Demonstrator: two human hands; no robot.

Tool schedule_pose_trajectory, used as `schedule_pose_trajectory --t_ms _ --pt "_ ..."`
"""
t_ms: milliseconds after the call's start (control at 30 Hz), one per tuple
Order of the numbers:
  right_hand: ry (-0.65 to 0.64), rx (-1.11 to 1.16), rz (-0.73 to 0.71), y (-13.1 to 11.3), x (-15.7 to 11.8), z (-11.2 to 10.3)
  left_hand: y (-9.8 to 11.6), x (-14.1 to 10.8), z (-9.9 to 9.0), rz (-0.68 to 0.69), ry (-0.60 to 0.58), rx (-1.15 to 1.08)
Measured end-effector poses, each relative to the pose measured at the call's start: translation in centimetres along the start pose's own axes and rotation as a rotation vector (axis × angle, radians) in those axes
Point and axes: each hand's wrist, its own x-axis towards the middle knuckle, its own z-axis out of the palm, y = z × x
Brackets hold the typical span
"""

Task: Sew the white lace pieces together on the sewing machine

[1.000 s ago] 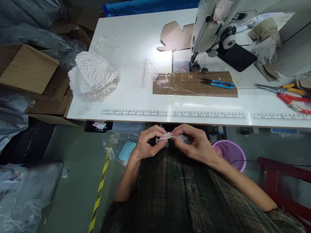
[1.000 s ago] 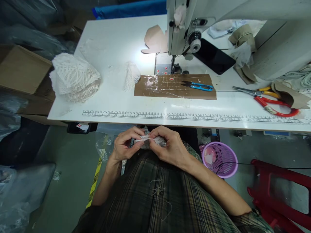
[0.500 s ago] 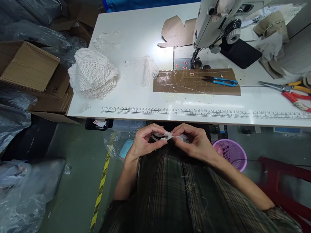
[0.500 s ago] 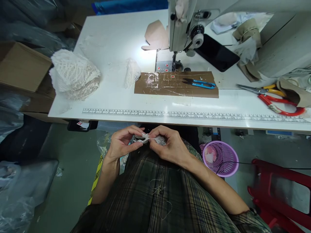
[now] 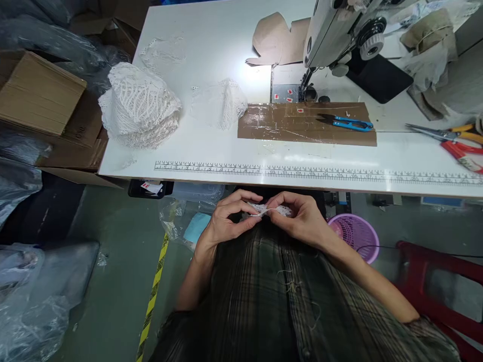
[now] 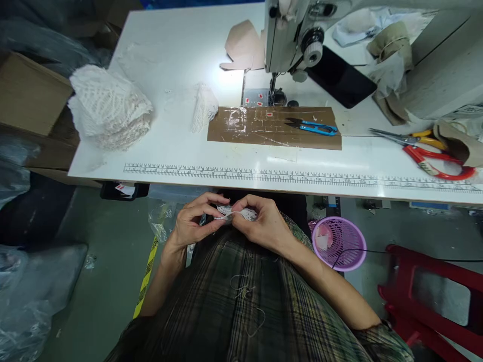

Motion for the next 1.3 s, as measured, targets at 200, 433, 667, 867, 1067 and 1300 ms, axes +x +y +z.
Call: schedule_pose_trajectory --t_ms 200,433,667,867,1067,1300 --pt "-0.058 0.128 -0.067 0.1 -0.2 0.1 -0.2 -0.3 0.0 -0.078 -0.044 -0.192" --pt "-0.122 0.108 -0.222 -3.6 1.1 -1.0 3.3 2.7 -2.5 -0.081 0.081 -0.222" --pt "-0.02 -0.013 -0.381 -7.4 8.9 -2.7 4.6 11.9 -7.5 -0.024 0.053 0.027" --pt "0.024 -0.317 -0.34 -6.2 14.4 -4.9 1.8 16.3 -8.7 0.017 -0.105 0.293" --pt "-0.027 -0.474 -0.45 -4.0 14.6 -6.4 0.8 16.7 -9.9 0.03 -0.16 0.595" --pt "-0.065 -0.471 -0.544 -2.8 14.5 -6.2 0.2 18.2 -9.4 -0.097 -0.295 0.878"
